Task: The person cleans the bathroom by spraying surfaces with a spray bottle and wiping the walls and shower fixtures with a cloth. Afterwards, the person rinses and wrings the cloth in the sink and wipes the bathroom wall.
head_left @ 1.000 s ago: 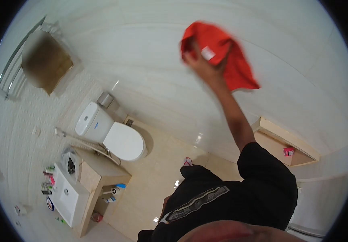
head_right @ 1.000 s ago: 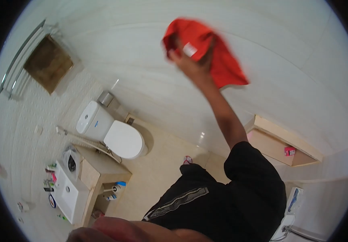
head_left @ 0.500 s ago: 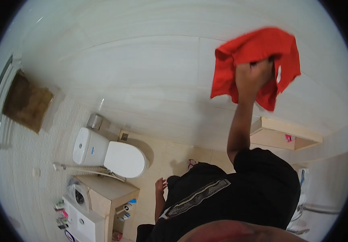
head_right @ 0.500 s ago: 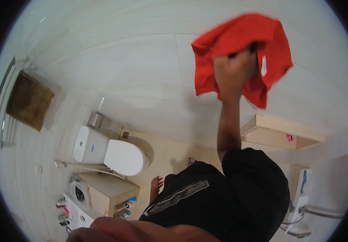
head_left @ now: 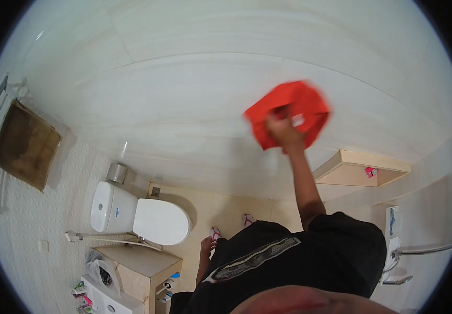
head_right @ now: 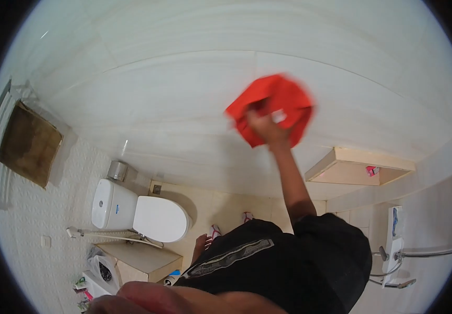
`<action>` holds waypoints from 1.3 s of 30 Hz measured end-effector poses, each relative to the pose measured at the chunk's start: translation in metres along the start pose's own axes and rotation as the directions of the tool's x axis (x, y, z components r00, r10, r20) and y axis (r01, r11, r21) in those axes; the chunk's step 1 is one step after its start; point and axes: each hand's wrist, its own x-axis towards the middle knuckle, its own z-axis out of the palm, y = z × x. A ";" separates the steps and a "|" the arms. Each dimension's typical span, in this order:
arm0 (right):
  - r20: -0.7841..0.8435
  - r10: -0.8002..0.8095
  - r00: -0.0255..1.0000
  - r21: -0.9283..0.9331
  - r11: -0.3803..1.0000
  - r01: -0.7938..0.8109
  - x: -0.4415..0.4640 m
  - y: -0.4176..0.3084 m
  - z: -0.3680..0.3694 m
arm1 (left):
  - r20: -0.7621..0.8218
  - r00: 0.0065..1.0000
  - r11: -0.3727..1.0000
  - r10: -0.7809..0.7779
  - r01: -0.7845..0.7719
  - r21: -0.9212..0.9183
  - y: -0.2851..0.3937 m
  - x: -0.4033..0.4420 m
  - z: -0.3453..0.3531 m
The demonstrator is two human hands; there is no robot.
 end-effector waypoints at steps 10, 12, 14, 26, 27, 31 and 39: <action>-0.332 -0.247 0.910 -0.121 0.968 0.219 0.084 -0.109 0.029 | 0.050 0.997 0.987 -0.060 0.066 -0.146 -0.107 0.004 -0.090; 0.099 -0.420 0.902 -0.372 0.825 0.425 0.041 -0.113 0.073 | 0.057 0.997 0.999 -0.045 0.046 -0.020 -0.105 0.005 -0.092; 0.071 -0.570 0.819 -0.295 0.772 0.563 -0.015 -0.079 0.122 | 0.075 0.997 0.997 -0.010 0.003 0.083 -0.099 0.008 -0.095; -0.598 0.193 0.778 -0.257 0.873 -0.414 0.069 -0.012 0.018 | 0.068 0.960 0.884 0.272 -0.277 0.377 -0.053 0.020 -0.141; -0.440 0.383 0.812 -0.149 0.861 -0.487 0.082 -0.016 0.015 | 0.069 0.957 0.890 0.282 -0.287 0.355 -0.048 0.024 -0.144; -0.080 -0.381 0.921 -0.407 0.856 0.318 0.050 -0.072 0.071 | 0.025 0.995 0.957 0.099 -0.088 -0.277 0.000 0.033 -0.132; -0.151 -0.519 0.841 -0.145 0.854 0.500 0.053 -0.058 0.042 | 0.049 0.996 0.975 0.077 -0.065 -0.211 0.028 0.048 -0.116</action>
